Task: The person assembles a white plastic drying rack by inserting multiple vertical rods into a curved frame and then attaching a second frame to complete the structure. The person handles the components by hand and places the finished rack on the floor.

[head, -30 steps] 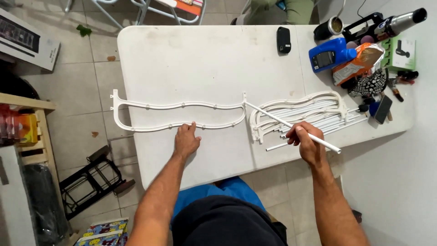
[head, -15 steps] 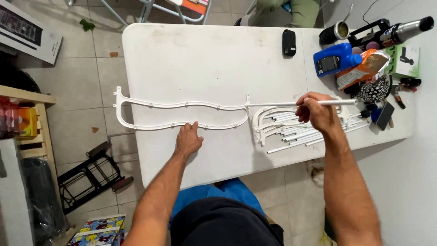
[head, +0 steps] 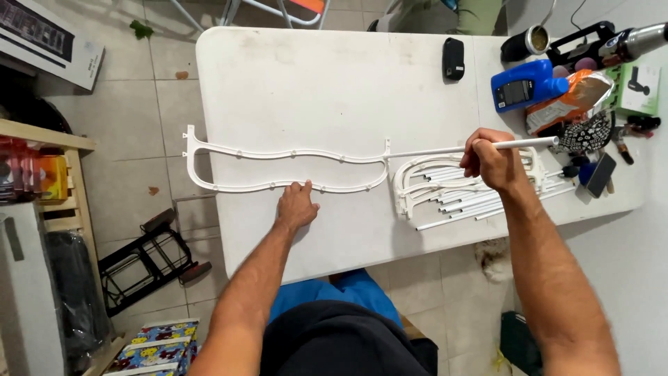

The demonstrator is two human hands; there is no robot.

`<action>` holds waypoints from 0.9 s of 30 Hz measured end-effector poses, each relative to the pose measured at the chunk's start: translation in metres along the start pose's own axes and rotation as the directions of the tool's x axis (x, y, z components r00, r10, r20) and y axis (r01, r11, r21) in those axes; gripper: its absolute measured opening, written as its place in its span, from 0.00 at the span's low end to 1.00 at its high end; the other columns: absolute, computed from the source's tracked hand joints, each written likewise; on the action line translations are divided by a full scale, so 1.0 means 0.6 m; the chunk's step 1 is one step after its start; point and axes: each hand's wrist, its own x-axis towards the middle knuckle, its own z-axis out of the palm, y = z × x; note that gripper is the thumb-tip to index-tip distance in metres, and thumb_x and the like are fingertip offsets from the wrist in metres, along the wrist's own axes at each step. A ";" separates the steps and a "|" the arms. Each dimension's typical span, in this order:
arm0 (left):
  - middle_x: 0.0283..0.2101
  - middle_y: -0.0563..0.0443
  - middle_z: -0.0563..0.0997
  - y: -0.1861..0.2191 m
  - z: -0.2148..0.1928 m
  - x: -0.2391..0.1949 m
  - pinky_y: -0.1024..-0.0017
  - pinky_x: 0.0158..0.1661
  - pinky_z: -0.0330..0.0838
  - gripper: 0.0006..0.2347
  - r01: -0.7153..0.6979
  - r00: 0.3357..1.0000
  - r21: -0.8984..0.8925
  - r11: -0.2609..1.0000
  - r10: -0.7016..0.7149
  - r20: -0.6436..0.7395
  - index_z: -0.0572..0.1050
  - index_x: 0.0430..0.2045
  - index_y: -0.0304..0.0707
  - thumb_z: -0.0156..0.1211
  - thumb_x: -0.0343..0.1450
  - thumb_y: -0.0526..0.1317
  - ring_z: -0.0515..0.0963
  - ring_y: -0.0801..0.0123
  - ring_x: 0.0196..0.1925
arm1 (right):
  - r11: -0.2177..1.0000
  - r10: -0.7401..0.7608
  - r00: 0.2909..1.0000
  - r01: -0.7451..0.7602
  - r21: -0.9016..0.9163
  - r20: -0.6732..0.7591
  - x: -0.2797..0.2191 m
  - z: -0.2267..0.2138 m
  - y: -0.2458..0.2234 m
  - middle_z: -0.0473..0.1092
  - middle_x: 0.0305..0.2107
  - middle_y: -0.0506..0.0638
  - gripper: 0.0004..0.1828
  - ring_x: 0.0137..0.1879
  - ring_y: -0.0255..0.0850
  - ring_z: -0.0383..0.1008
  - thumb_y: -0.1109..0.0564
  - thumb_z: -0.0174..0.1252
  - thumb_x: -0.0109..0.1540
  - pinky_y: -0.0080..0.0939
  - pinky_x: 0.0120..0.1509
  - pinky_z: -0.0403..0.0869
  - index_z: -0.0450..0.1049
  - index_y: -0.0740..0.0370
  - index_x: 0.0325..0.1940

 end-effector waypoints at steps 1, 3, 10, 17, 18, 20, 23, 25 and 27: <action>0.61 0.38 0.68 0.006 -0.014 -0.001 0.48 0.61 0.66 0.32 -0.001 1.000 0.000 1.000 0.001 -0.005 0.60 0.72 0.40 0.61 0.72 0.49 0.66 0.48 0.65 | 1.000 -0.005 1.000 0.005 0.000 -0.001 0.010 0.000 0.006 0.69 0.17 0.61 0.13 0.21 0.47 0.74 0.61 0.43 0.62 0.42 0.27 0.76 0.72 0.67 0.29; 0.62 0.36 0.68 0.018 -0.032 -0.015 0.46 0.61 0.66 0.31 0.010 0.999 0.003 1.000 -0.010 0.032 0.60 0.72 0.38 0.59 0.73 0.47 0.66 0.46 0.66 | 0.997 -0.016 0.999 0.013 -0.077 -0.034 0.011 0.000 0.025 0.67 0.15 0.56 0.16 0.19 0.43 0.71 0.58 0.43 0.64 0.39 0.25 0.71 0.73 0.63 0.26; 0.62 0.38 0.68 0.021 -0.036 0.000 0.45 0.60 0.67 0.30 0.043 0.994 0.066 0.997 -0.049 0.093 0.60 0.72 0.42 0.57 0.73 0.49 0.67 0.48 0.66 | 0.960 -0.183 0.982 0.169 -0.226 -0.044 0.011 -0.009 0.028 0.72 0.49 0.63 0.15 0.61 0.57 0.71 0.51 0.52 0.69 0.55 0.69 0.67 0.79 0.63 0.43; 0.65 0.38 0.67 0.058 -0.071 -0.008 0.46 0.61 0.66 0.30 0.127 0.971 0.126 0.984 -0.149 0.186 0.57 0.72 0.44 0.55 0.74 0.50 0.64 0.48 0.69 | 0.577 -0.541 0.830 0.485 0.657 -0.138 -0.009 -0.009 0.008 0.54 0.18 0.49 0.40 0.27 0.43 0.56 0.18 0.36 0.65 0.43 0.40 0.64 0.59 0.56 0.23; 0.65 0.42 0.66 0.058 -0.065 -0.003 0.49 0.61 0.65 0.30 0.160 0.958 0.164 0.973 -0.193 0.210 0.55 0.72 0.49 0.54 0.74 0.53 0.62 0.51 0.69 | 0.619 -0.520 0.848 0.459 0.638 -0.105 -0.019 -0.009 -0.018 0.54 0.18 0.49 0.42 0.28 0.43 0.53 0.16 0.36 0.65 0.45 0.40 0.59 0.58 0.56 0.22; 0.65 0.43 0.66 0.051 -0.048 0.010 0.48 0.61 0.65 0.31 0.149 0.959 0.193 0.970 -0.189 0.210 0.54 0.72 0.48 0.54 0.74 0.53 0.63 0.51 0.69 | 0.596 -0.572 0.817 0.472 0.649 -0.069 -0.014 -0.019 -0.039 0.50 0.16 0.49 0.36 0.25 0.41 0.48 0.24 0.36 0.66 0.44 0.36 0.55 0.54 0.55 0.20; 0.58 0.45 0.72 0.050 -0.034 0.041 0.51 0.57 0.67 0.22 0.110 0.978 0.310 0.944 -0.158 0.134 0.66 0.60 0.46 0.53 0.71 0.50 0.69 0.52 0.62 | 0.548 -0.653 0.757 0.466 0.695 0.007 0.008 -0.031 -0.054 0.45 0.13 0.48 0.29 0.22 0.39 0.40 0.33 0.37 0.65 0.43 0.31 0.48 0.49 0.54 0.19; 0.51 0.48 0.78 0.055 -0.010 0.070 0.55 0.53 0.69 0.15 0.079 0.990 0.405 0.911 -0.119 0.074 0.78 0.48 0.46 0.52 0.70 0.47 0.76 0.54 0.56 | 0.528 -0.673 0.738 0.440 0.726 0.043 0.015 -0.032 -0.059 0.44 0.13 0.47 0.27 0.22 0.39 0.38 0.35 0.37 0.64 0.42 0.30 0.45 0.48 0.53 0.18; 0.43 0.48 0.79 0.069 0.026 0.121 0.55 0.45 0.68 0.08 -0.121 0.961 0.453 0.883 0.218 -0.169 0.79 0.37 0.46 0.55 0.70 0.43 0.76 0.53 0.46 | 0.533 -0.694 0.713 0.416 0.737 0.100 0.025 -0.033 -0.069 0.44 0.11 0.45 0.28 0.20 0.37 0.36 0.36 0.39 0.65 0.41 0.28 0.44 0.47 0.53 0.17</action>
